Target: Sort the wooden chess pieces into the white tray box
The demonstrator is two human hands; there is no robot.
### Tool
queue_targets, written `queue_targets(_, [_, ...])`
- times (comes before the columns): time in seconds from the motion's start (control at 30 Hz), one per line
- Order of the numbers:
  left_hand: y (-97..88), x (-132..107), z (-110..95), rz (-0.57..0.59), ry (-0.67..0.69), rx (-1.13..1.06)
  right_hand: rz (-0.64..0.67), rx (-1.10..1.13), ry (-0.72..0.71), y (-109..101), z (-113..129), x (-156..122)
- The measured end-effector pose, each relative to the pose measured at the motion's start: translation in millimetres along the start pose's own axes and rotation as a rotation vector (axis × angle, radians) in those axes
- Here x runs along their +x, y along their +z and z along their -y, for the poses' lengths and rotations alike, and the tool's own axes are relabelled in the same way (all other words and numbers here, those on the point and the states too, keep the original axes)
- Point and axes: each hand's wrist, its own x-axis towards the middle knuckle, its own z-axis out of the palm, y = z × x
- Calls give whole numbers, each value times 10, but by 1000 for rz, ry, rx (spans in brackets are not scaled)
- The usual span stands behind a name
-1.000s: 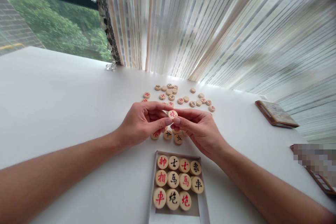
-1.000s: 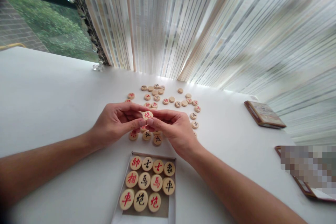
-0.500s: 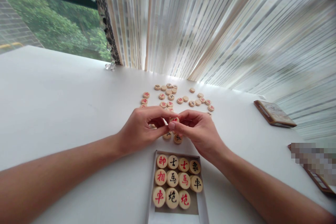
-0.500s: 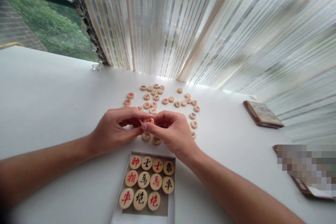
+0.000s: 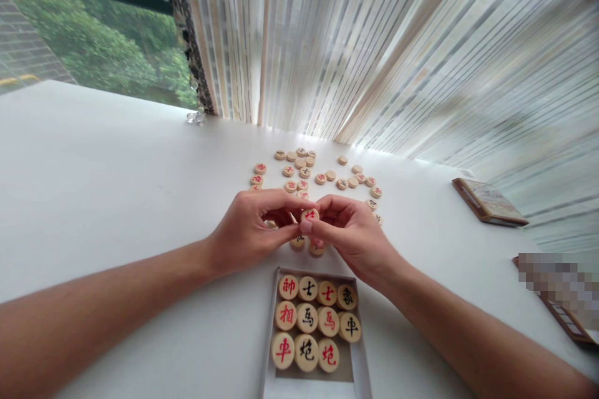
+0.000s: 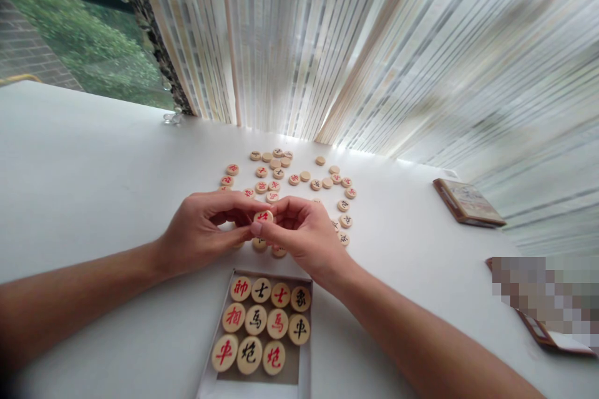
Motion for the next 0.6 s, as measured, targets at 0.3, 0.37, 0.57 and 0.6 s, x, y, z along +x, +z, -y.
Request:
queue_targets(0.3, [9, -1, -15, 25, 21, -29, 16, -83, -34, 0, 17, -14])
queue_targets(0.37, [7, 1, -23, 26, 1, -65, 18, -91, -40, 1, 33, -17])
queue_targets(0.57, [14, 10, -39, -5, -37, -107, 37, -83, -41, -27, 52, -19])
queue_targets(0.6, [17, 12, -40, -16, -41, -114, 41, -83, -45, -34, 51, -19])
